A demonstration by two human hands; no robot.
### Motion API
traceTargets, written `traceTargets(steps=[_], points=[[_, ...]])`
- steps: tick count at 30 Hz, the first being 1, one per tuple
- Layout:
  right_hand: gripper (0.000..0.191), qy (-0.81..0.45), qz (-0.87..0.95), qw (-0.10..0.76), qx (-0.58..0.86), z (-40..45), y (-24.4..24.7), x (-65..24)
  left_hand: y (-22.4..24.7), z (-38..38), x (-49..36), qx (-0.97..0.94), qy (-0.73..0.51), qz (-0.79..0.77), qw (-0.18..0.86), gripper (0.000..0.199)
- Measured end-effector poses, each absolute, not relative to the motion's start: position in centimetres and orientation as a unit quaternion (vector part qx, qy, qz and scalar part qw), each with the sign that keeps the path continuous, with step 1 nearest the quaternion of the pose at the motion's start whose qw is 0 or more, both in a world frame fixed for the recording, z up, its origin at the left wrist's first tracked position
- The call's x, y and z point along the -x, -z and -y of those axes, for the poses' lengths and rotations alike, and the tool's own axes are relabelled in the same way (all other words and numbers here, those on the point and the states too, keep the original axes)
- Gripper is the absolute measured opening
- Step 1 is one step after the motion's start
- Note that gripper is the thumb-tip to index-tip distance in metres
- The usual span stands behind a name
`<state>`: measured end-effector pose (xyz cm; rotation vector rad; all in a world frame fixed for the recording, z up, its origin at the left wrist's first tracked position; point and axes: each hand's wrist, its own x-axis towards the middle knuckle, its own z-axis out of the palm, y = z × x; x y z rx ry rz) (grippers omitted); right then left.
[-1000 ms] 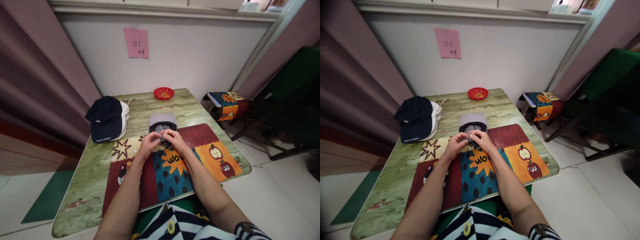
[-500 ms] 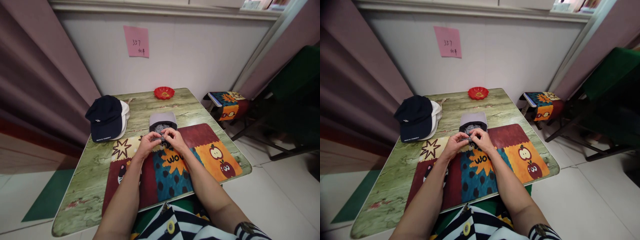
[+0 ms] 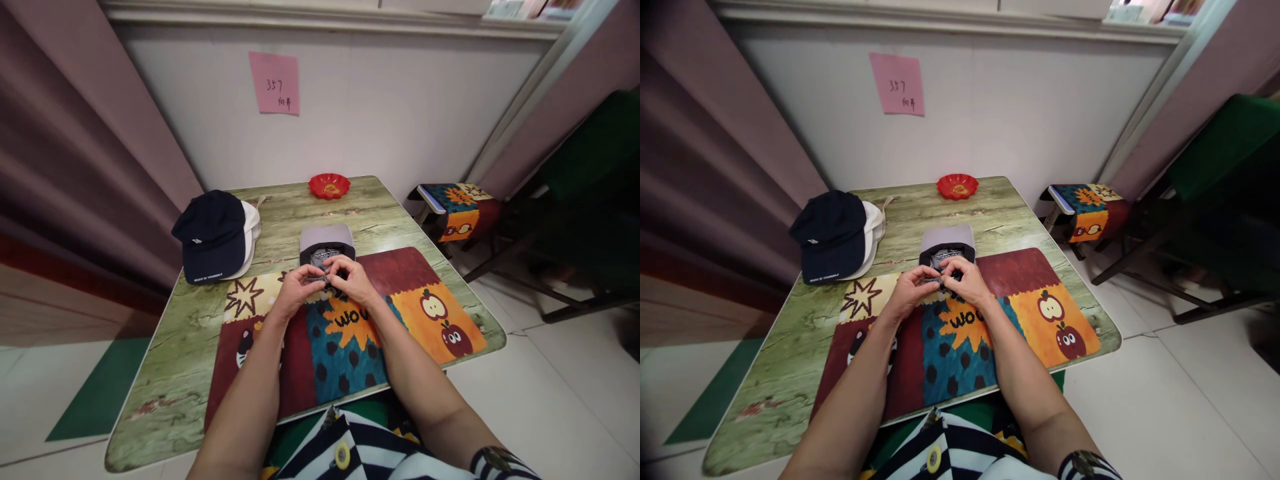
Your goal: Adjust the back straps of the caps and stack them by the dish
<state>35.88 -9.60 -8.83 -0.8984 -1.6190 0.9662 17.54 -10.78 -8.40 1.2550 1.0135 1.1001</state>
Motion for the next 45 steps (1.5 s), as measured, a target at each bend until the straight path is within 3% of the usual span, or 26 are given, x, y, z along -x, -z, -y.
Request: traceTargets(steps=[10, 35, 45], points=[[0.010, -0.389, 0.699, 0.480, 0.360, 9.6, 8.3, -36.8, 8.7, 10.7, -17.5, -0.541, -0.454, -0.417, 0.572, 0.033], [0.010, -0.409, 0.705, 0.458, 0.355, 9.3, 9.0, -36.8, 10.3, 9.9, -17.2, -0.629, -0.471, -0.392, 0.478, 0.016], [0.015, -0.404, 0.695, 0.462, 0.374, 9.4, 9.2, -36.8, 9.6, 10.2, -17.4, -0.679, -0.434, -0.385, 0.450, 0.025]])
